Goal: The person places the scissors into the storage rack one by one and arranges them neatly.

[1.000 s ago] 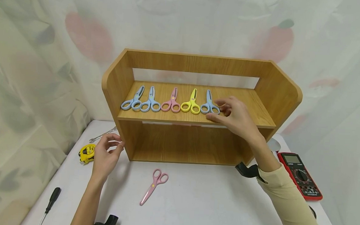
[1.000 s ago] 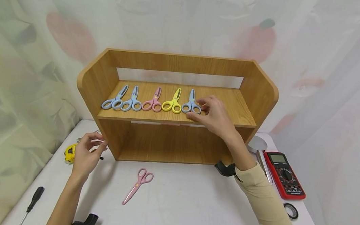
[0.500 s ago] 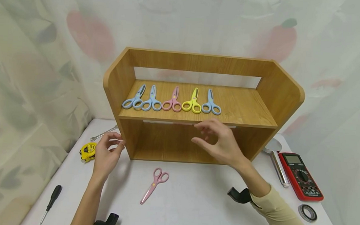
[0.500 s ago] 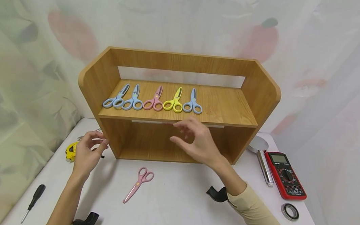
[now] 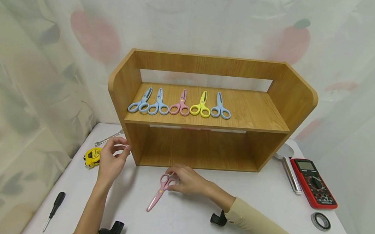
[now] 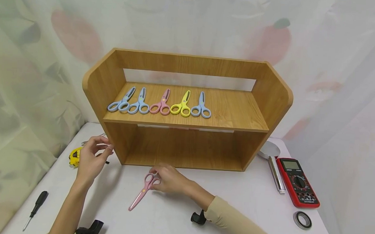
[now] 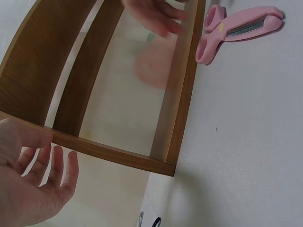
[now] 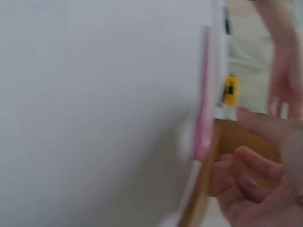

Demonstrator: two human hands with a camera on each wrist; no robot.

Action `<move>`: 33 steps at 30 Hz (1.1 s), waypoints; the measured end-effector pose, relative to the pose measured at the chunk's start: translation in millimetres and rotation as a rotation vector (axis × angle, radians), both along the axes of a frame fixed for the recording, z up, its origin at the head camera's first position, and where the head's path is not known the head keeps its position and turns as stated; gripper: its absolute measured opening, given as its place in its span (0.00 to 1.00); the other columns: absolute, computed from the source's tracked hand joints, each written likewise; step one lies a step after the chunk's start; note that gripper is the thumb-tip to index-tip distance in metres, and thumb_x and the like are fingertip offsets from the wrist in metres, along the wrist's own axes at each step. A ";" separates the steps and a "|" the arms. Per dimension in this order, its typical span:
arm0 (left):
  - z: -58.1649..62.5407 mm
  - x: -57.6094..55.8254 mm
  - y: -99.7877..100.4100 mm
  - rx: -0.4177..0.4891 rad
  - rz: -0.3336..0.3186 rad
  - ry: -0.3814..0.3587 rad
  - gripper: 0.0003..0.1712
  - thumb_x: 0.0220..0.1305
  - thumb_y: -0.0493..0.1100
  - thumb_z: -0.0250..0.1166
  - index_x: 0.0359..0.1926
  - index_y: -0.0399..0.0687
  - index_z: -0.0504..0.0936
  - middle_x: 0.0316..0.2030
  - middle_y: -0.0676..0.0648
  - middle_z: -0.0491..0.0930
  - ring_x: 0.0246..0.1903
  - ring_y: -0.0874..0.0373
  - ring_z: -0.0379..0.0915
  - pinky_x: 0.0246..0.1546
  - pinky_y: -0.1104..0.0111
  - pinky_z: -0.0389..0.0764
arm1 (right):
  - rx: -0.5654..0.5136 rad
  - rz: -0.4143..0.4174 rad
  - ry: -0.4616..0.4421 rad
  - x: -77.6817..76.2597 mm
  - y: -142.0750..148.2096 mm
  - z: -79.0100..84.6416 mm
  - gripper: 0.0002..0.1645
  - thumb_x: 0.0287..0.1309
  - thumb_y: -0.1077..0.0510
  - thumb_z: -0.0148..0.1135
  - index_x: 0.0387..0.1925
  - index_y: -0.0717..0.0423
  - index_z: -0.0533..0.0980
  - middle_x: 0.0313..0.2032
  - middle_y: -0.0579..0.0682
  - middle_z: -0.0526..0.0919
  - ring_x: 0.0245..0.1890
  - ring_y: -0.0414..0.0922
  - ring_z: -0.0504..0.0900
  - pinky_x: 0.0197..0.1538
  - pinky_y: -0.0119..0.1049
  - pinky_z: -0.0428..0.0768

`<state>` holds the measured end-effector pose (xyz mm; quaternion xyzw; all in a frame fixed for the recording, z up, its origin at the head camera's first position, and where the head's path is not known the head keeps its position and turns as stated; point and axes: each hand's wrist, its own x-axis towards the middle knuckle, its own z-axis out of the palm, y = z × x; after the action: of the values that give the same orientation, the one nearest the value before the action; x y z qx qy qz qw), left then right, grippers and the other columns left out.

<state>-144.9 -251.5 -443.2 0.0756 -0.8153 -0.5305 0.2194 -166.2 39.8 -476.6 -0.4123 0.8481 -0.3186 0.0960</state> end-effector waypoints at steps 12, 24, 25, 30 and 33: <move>-1.1 0.3 -0.6 0.002 0.003 -0.001 0.17 0.72 0.35 0.71 0.58 0.43 0.79 0.51 0.48 0.82 0.45 0.69 0.80 0.40 0.81 0.81 | 0.130 0.018 -0.049 -4.3 1.1 -16.0 0.36 0.57 0.53 0.84 0.63 0.56 0.78 0.45 0.46 0.86 0.38 0.34 0.71 0.41 0.25 0.70; -1.5 1.4 -0.6 0.011 -0.008 0.009 0.17 0.72 0.34 0.70 0.58 0.42 0.79 0.52 0.46 0.82 0.44 0.69 0.80 0.40 0.82 0.82 | 0.224 0.296 -0.259 6.0 42.6 5.2 0.36 0.53 0.64 0.84 0.64 0.54 0.81 0.40 0.40 0.79 0.34 0.26 0.72 0.40 0.19 0.77; -1.4 1.3 -0.5 0.010 -0.008 0.010 0.17 0.73 0.34 0.70 0.58 0.42 0.79 0.52 0.46 0.82 0.44 0.69 0.80 0.40 0.82 0.82 | 0.216 0.298 -0.248 7.8 46.2 9.8 0.36 0.53 0.64 0.85 0.64 0.55 0.82 0.40 0.40 0.79 0.35 0.26 0.72 0.40 0.19 0.77; -1.3 1.2 -0.3 0.006 -0.006 0.009 0.16 0.73 0.34 0.70 0.58 0.42 0.79 0.52 0.46 0.82 0.44 0.69 0.79 0.40 0.82 0.81 | 0.105 0.249 -0.159 16.3 68.4 50.2 0.37 0.53 0.56 0.86 0.64 0.55 0.82 0.41 0.42 0.83 0.39 0.27 0.76 0.44 0.22 0.83; -1.4 0.8 -0.5 0.006 -0.008 0.015 0.16 0.73 0.33 0.70 0.58 0.41 0.79 0.52 0.47 0.81 0.44 0.69 0.79 0.39 0.82 0.81 | -0.030 0.196 -0.119 20.3 85.7 82.5 0.37 0.54 0.52 0.86 0.65 0.54 0.82 0.42 0.45 0.84 0.40 0.30 0.79 0.45 0.26 0.88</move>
<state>-144.1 -252.0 -444.7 0.0691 -0.8125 -0.5341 0.2231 -145.8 125.5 -394.1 -0.4748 0.7918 -0.3441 0.1709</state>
